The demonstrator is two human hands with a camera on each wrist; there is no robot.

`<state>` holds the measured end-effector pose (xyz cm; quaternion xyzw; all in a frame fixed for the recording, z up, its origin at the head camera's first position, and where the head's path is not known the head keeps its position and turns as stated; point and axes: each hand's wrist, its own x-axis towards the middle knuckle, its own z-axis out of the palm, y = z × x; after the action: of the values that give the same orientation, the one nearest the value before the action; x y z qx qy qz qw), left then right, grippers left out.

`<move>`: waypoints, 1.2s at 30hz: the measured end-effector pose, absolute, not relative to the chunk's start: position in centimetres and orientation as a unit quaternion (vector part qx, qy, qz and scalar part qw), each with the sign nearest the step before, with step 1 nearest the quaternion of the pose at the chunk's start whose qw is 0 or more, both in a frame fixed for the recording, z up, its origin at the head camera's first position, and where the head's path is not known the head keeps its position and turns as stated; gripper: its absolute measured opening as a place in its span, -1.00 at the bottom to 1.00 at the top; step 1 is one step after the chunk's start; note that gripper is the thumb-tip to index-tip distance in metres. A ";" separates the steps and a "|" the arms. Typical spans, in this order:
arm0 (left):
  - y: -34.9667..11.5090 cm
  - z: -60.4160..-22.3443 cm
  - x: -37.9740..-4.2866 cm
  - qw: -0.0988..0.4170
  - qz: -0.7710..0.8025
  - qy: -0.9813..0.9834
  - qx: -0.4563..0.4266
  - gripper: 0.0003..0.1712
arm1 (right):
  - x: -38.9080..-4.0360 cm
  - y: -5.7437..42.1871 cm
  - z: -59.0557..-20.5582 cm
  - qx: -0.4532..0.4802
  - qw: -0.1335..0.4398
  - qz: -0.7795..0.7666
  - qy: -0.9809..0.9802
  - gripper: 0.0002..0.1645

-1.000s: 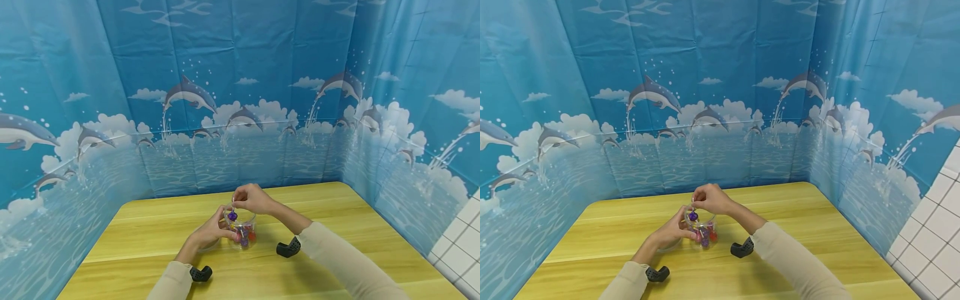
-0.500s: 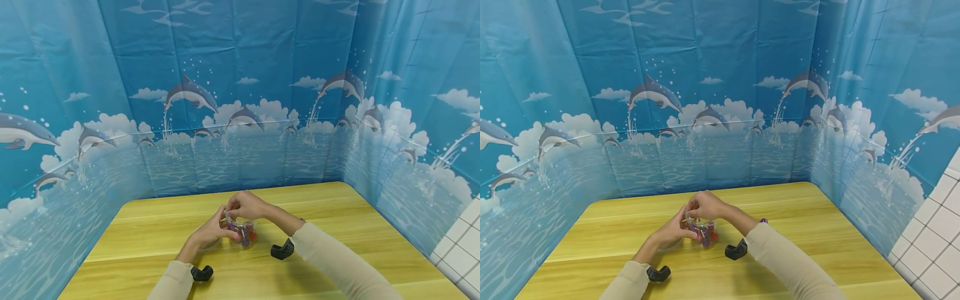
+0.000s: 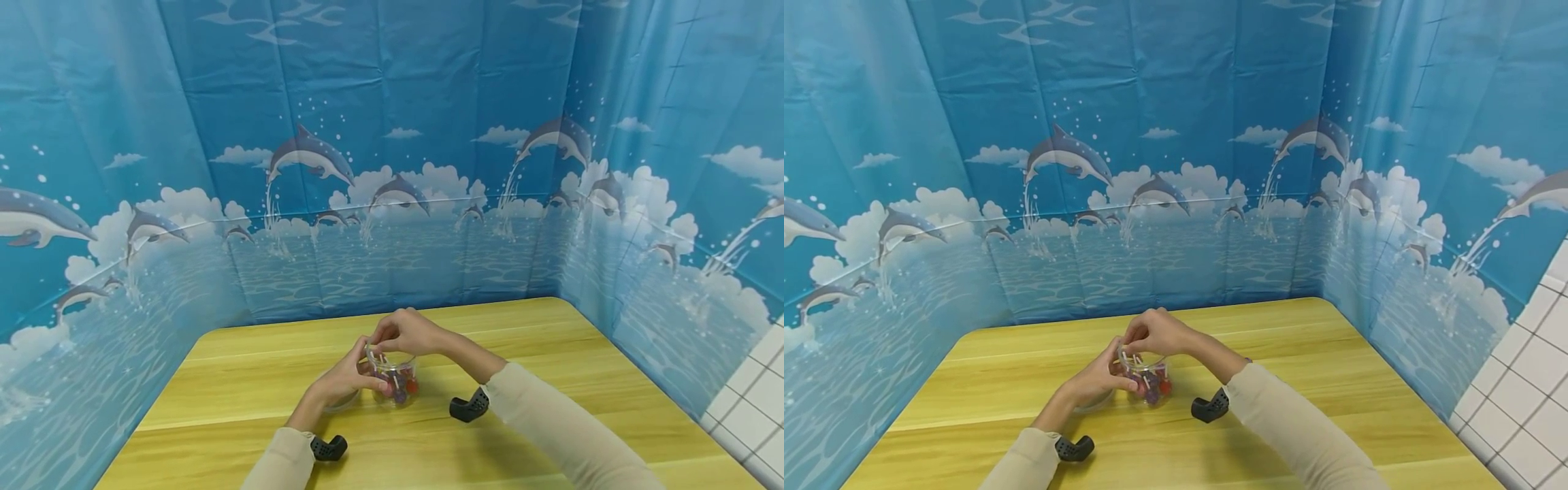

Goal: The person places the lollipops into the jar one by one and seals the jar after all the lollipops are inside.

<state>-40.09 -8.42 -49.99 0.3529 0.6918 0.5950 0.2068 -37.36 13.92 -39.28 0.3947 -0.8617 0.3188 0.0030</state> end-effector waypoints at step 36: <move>-8.4 -50.3 -40.0 0.201 0.598 0.698 0.340 -0.05 | -37.1 25.5 -40.8 0.286 0.023 0.347 -0.893 -0.89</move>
<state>-39.96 -8.42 -50.31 0.3399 0.6979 0.5976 0.2007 -37.08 25.50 -40.76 0.2862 -0.8929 0.3469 0.0230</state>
